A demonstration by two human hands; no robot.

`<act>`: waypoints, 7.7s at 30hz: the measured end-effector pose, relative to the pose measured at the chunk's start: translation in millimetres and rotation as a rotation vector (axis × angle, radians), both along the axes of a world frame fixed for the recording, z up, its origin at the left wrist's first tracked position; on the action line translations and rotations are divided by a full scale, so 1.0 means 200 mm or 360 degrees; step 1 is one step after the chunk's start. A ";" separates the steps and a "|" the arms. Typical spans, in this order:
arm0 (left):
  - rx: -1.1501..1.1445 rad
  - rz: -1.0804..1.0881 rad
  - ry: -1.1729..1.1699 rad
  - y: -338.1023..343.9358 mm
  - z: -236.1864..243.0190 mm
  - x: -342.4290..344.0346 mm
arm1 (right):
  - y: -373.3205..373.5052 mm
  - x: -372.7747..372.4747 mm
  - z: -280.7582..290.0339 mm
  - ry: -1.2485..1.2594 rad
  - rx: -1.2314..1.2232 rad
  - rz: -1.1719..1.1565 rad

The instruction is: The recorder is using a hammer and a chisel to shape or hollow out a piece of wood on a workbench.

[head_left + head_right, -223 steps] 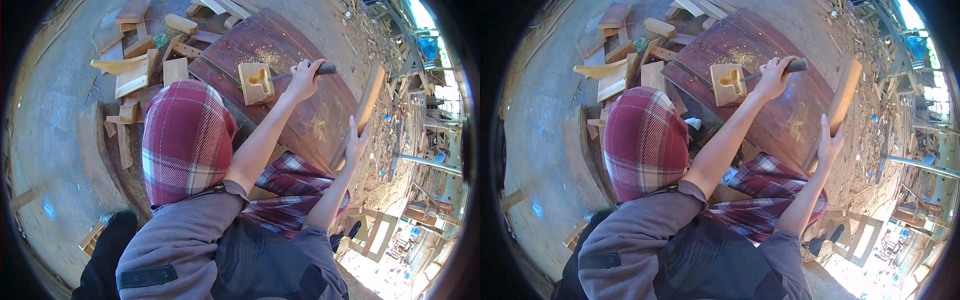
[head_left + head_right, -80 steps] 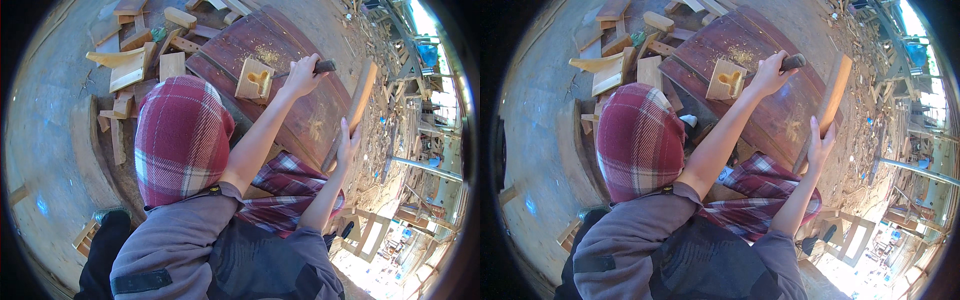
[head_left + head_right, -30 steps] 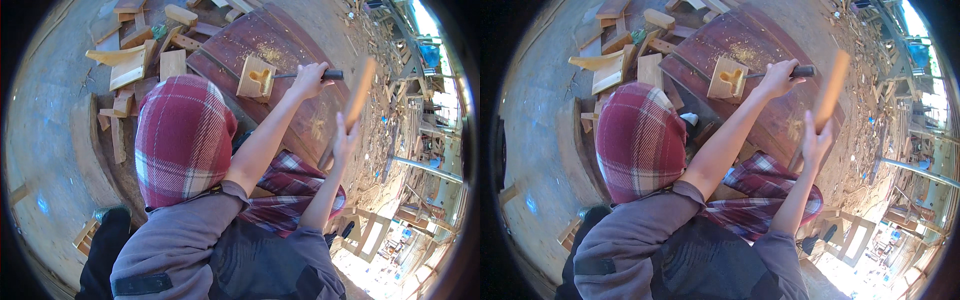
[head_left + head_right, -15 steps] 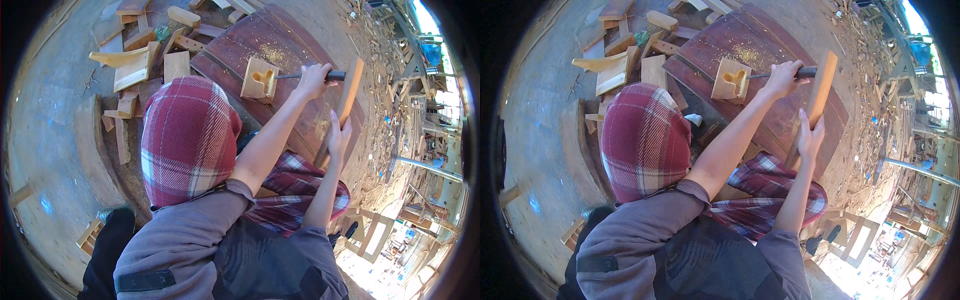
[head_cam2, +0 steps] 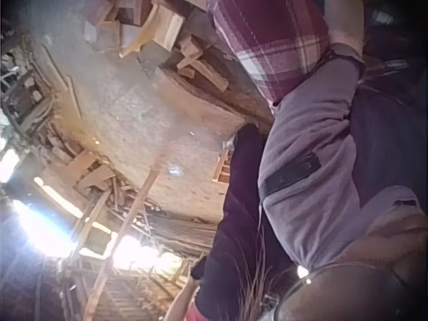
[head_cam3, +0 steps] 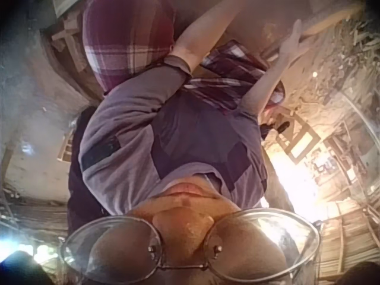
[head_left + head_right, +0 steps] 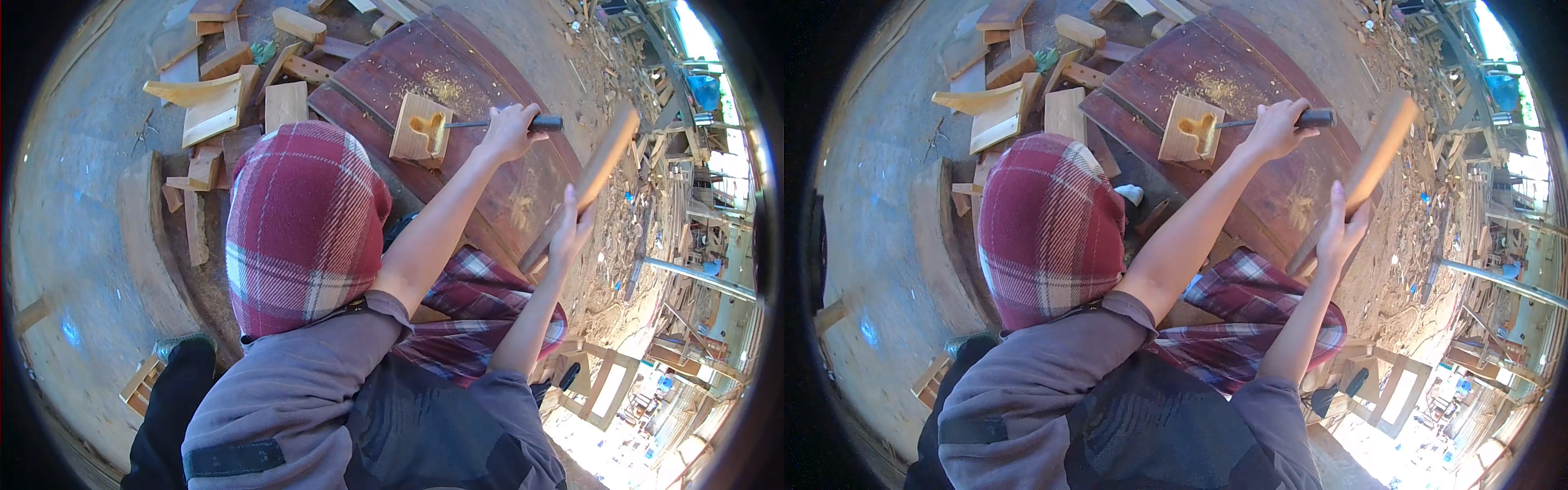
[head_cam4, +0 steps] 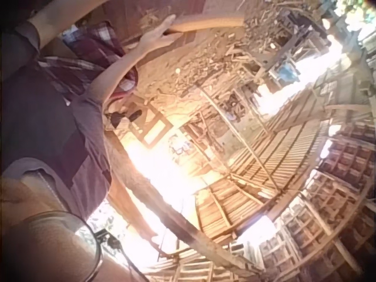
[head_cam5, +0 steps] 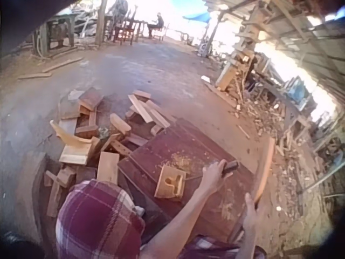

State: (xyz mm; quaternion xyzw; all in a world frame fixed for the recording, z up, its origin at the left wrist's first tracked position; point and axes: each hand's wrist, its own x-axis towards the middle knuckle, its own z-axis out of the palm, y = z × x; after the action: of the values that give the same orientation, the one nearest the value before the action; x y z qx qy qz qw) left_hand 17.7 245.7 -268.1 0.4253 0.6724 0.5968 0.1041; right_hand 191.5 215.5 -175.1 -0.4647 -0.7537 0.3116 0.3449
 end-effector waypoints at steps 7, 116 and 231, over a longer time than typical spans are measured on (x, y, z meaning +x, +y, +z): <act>-0.0208 0.0032 0.0046 -0.05 -0.08 -0.02 | -0.02 -0.04 -0.06 -0.0433 0.0147 0.0205; 0.0092 -0.0076 -0.0072 -0.10 0.02 -0.12 | 0.03 -0.01 -0.04 0.0225 -0.0432 0.0069; 0.0472 0.0314 -0.0177 -0.11 0.02 -0.17 | -0.02 0.01 0.04 0.0087 -0.0410 0.0259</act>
State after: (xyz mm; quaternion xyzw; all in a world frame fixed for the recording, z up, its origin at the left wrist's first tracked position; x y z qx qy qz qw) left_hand -15.5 224.0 -265.1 0.3344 0.6088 0.7192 0.0181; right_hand 194.0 211.6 -167.4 -0.4337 -0.7329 0.4453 0.2765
